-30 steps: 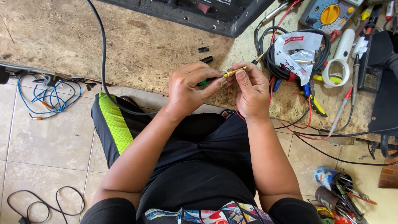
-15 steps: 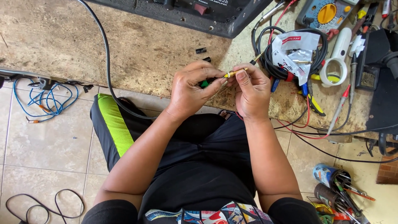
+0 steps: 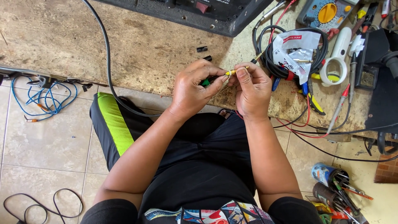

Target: Repairing and preparing an audio cable for testing by stripping wires and soldering them to a connector on an electronics workbench.

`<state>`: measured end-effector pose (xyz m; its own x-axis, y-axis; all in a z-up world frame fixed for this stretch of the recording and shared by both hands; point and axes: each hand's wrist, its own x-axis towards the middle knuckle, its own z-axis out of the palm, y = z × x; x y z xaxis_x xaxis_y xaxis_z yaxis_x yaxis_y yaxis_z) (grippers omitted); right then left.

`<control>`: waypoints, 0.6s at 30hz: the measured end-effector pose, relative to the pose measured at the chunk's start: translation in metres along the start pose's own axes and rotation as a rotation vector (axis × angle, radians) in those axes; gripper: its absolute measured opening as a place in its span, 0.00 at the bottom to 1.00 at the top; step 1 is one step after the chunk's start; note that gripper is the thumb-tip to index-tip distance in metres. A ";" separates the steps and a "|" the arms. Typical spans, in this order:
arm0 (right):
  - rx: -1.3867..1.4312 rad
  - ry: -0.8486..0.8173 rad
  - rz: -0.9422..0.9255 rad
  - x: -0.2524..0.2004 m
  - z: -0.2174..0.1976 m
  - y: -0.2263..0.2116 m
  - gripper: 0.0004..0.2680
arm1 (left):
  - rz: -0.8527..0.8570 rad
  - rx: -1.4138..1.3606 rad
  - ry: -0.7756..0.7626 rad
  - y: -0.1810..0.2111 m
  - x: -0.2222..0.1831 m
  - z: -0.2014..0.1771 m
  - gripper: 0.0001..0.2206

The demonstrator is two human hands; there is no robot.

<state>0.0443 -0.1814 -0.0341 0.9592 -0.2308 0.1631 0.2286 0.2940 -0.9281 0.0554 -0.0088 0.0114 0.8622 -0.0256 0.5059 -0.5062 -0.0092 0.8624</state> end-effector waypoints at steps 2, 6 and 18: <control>0.008 -0.004 0.006 0.000 0.001 0.000 0.07 | -0.001 -0.005 0.004 -0.001 -0.001 0.001 0.04; -0.003 -0.048 0.018 -0.001 0.013 -0.015 0.08 | -0.011 -0.018 0.006 -0.002 -0.001 -0.001 0.03; -0.023 0.036 -0.024 0.000 0.007 0.000 0.06 | 0.013 -0.017 -0.014 -0.006 0.000 0.000 0.03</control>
<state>0.0452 -0.1750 -0.0316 0.9468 -0.2709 0.1738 0.2473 0.2670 -0.9314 0.0580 -0.0091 0.0063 0.8552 -0.0400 0.5167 -0.5169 0.0081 0.8560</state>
